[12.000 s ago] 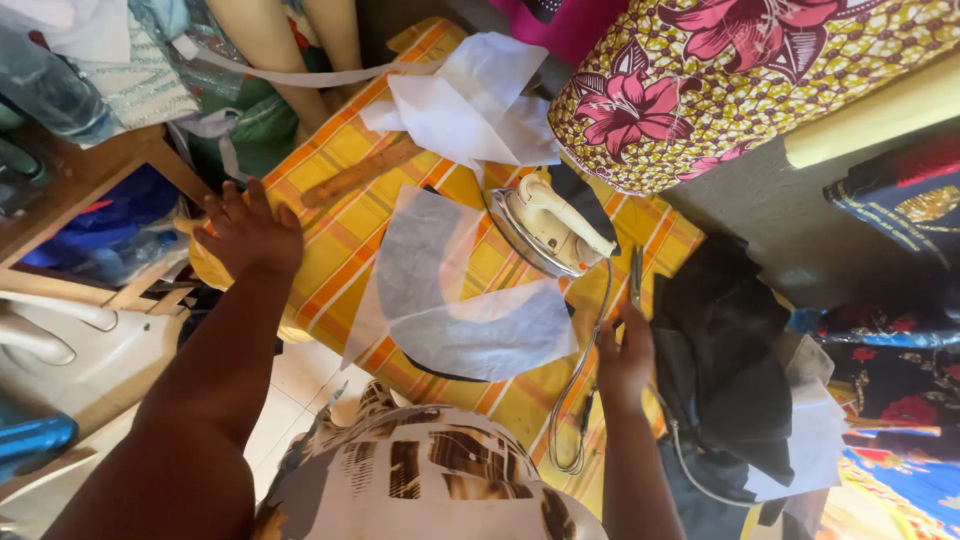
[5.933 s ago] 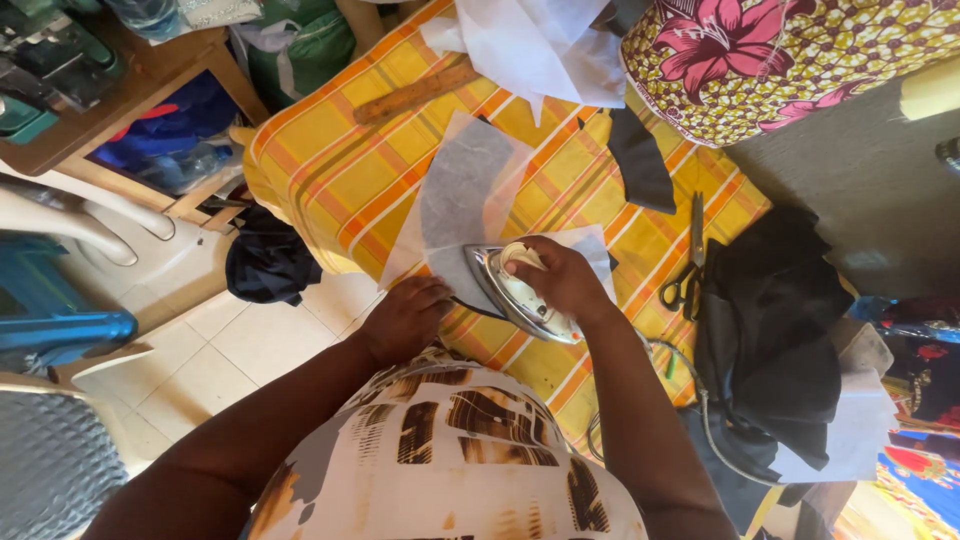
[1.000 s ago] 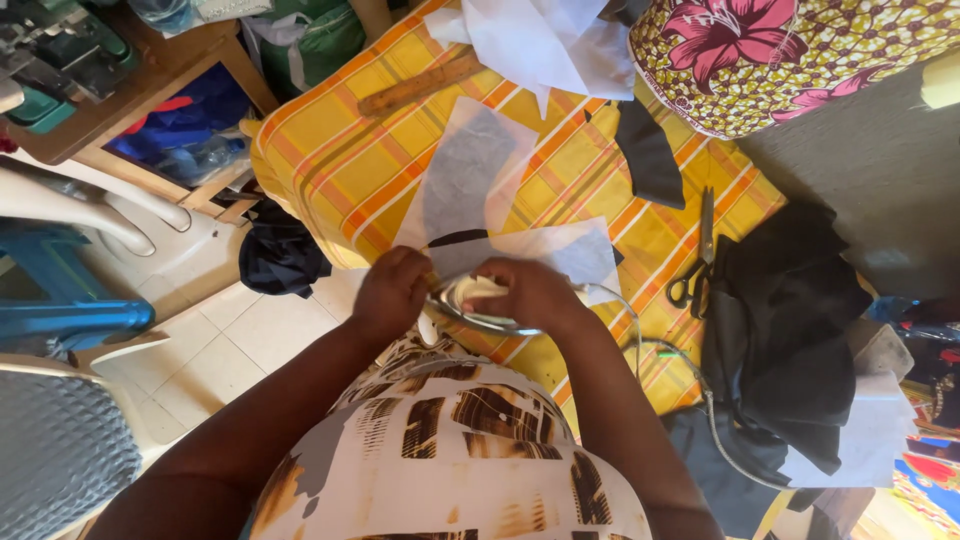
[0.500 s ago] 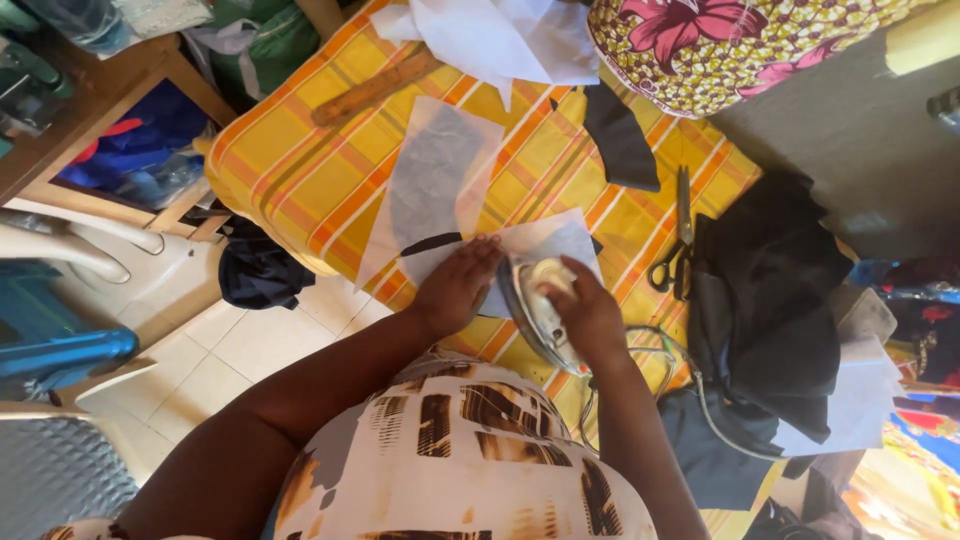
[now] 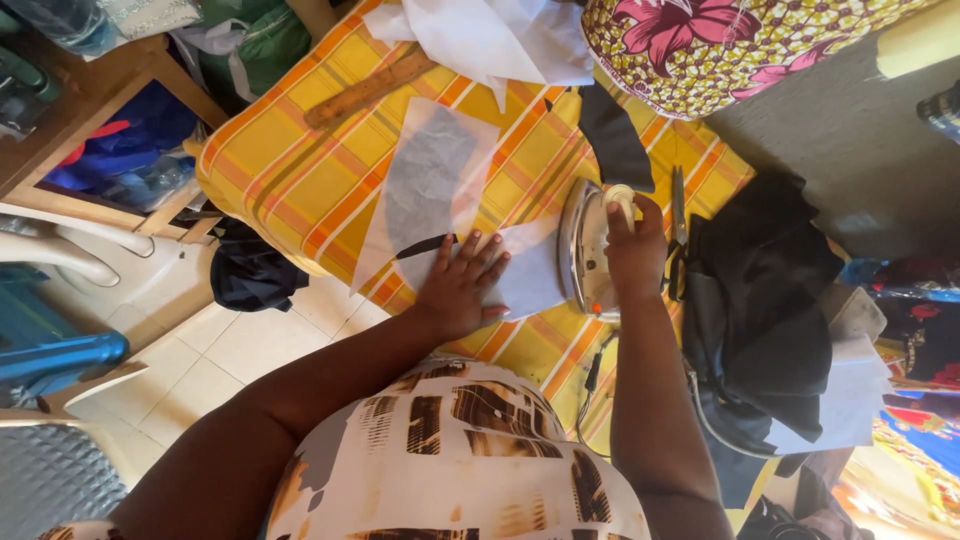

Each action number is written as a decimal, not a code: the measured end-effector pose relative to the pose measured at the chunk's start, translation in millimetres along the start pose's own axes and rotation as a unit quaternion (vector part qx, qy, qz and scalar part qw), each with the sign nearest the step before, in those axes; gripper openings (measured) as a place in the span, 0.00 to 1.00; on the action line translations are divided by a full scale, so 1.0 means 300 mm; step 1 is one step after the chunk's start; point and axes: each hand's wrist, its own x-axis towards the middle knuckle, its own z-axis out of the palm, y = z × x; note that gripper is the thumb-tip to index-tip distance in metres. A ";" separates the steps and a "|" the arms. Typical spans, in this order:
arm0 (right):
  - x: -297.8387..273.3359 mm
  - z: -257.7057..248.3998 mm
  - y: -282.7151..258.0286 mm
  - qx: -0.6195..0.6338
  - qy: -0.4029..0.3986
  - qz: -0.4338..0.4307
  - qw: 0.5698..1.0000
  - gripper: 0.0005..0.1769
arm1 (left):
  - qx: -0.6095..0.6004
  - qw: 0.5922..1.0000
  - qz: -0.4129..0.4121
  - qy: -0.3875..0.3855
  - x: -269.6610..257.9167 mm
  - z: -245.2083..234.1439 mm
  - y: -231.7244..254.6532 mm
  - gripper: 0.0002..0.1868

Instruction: The person irons a piece of black fabric on a yellow and orange striped table using a white iron and a white pressing cloth. They repeatedly move the iron over the fabric, lift the cloth to check the fabric, and reposition the iron. The person also handles a pair of scissors and a piece of white paper.

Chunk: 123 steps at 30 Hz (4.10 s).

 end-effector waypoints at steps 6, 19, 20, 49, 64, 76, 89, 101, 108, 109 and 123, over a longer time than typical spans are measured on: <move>0.019 -0.026 -0.032 -0.136 -0.191 -0.026 0.972 0.21 | -0.007 0.999 0.001 0.047 0.000 0.038 -0.007 0.52; 0.030 -0.016 -0.050 -0.181 -0.159 -0.010 0.970 0.36 | 0.013 1.000 -0.012 0.010 0.006 0.005 0.004 0.50; 0.050 -0.009 -0.027 -0.187 -0.128 0.021 0.974 0.36 | 0.011 1.000 -0.013 -0.003 0.006 0.003 0.003 0.50; -0.261 0.178 -0.304 -0.122 -0.367 -0.124 0.914 0.29 | 0.017 0.978 0.026 0.206 -0.397 0.061 -0.166 0.36; -0.348 0.242 -0.332 -0.120 -0.434 -0.133 0.883 0.28 | -0.333 0.811 -0.377 0.301 -0.465 0.074 -0.336 0.25; -0.479 0.182 -0.362 -0.153 -0.361 -0.053 0.918 0.32 | -0.594 0.614 -0.488 0.178 -0.421 0.075 -0.308 0.13; -0.516 0.044 -0.212 -0.134 -0.272 0.070 0.950 0.28 | -0.576 0.659 -0.470 0.116 -0.452 -0.044 -0.280 0.12; -0.541 0.032 -0.265 -0.103 -0.275 0.069 0.953 0.28 | -0.567 0.665 -0.476 0.098 -0.488 -0.022 -0.314 0.13; -0.528 0.039 -0.249 -0.103 -0.274 0.057 0.954 0.28 | -0.628 0.634 -0.438 0.110 -0.481 -0.140 -0.263 0.14; -0.531 0.037 -0.251 -0.102 -0.274 0.058 0.955 0.28 | -0.628 0.634 -0.438 0.109 -0.479 -0.151 -0.256 0.14; -0.545 0.027 -0.276 -0.104 -0.276 0.056 0.954 0.28 | -0.595 0.652 -0.463 0.080 -0.496 -0.060 -0.284 0.15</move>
